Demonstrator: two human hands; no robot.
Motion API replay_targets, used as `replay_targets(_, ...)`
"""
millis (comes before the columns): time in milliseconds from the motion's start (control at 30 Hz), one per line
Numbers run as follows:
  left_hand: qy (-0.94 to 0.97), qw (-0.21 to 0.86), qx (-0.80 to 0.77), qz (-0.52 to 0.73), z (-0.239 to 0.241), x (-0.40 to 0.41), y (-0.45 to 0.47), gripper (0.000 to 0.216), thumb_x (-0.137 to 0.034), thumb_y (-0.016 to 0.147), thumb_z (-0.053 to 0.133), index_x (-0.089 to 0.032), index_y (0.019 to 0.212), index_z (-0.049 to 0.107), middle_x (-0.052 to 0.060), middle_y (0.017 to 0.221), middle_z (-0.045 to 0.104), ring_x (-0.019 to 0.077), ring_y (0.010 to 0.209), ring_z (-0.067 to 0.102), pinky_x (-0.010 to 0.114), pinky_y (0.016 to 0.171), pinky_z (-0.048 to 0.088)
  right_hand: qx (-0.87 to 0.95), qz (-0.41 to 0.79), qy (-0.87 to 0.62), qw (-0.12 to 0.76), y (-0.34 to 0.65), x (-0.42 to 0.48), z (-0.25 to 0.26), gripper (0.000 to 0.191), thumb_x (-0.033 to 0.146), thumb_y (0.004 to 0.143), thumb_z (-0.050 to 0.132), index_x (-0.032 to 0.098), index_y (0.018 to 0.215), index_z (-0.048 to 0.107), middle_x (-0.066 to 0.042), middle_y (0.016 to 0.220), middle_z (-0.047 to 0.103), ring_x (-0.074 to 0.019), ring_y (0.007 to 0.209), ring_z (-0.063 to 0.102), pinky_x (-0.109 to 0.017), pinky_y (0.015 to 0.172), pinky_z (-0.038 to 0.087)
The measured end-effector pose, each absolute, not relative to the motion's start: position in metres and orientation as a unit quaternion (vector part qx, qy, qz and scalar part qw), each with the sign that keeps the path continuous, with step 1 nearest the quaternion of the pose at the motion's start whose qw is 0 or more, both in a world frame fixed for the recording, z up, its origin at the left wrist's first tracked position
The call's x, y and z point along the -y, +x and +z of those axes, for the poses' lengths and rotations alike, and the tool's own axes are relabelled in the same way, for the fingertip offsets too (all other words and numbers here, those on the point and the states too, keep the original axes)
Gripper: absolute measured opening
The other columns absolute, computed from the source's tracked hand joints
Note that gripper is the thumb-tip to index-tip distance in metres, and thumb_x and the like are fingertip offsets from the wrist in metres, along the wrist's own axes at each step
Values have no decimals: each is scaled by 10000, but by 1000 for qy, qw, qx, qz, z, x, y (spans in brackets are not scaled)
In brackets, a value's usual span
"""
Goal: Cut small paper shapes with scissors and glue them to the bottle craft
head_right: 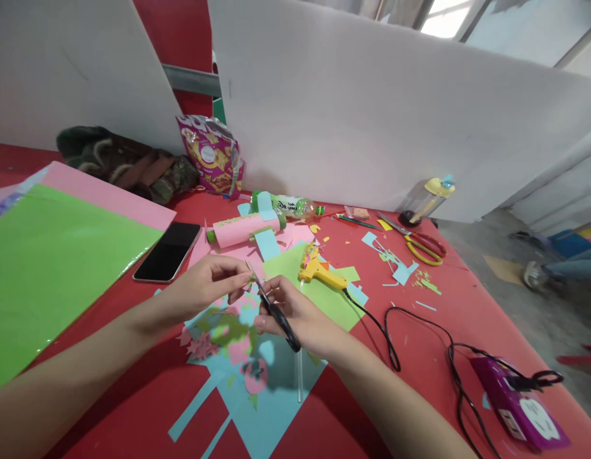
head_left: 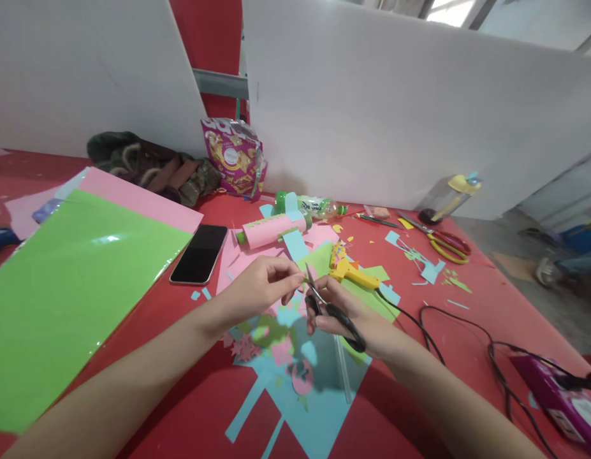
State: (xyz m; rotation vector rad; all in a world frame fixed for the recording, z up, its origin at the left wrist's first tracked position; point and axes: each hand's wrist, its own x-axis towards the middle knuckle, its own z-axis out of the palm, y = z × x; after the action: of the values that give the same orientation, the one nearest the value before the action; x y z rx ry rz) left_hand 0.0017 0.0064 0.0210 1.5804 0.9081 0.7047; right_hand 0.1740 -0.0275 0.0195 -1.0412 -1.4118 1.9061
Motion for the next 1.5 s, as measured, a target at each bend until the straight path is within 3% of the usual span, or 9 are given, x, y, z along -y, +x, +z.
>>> replay_targets(800,710,500,-443,222,25,-4,1,256,-272,747,434,-142,526,434,-43,441,425,61,425,388,183,439,310,559,670,-426,238,176,24,21,395,428,623,643,201,770,356,58,681,421,-67,527,474,-241,518,387)
replay_targets(1500,614,566,-440,330,18,6,13,270,-263,755,436,-144,514,422,-55,450,387,60,447,361,192,461,290,519,708,-368,307,171,30,13,391,446,647,625,203,792,356,63,651,409,-82,530,484,-258,548,357)
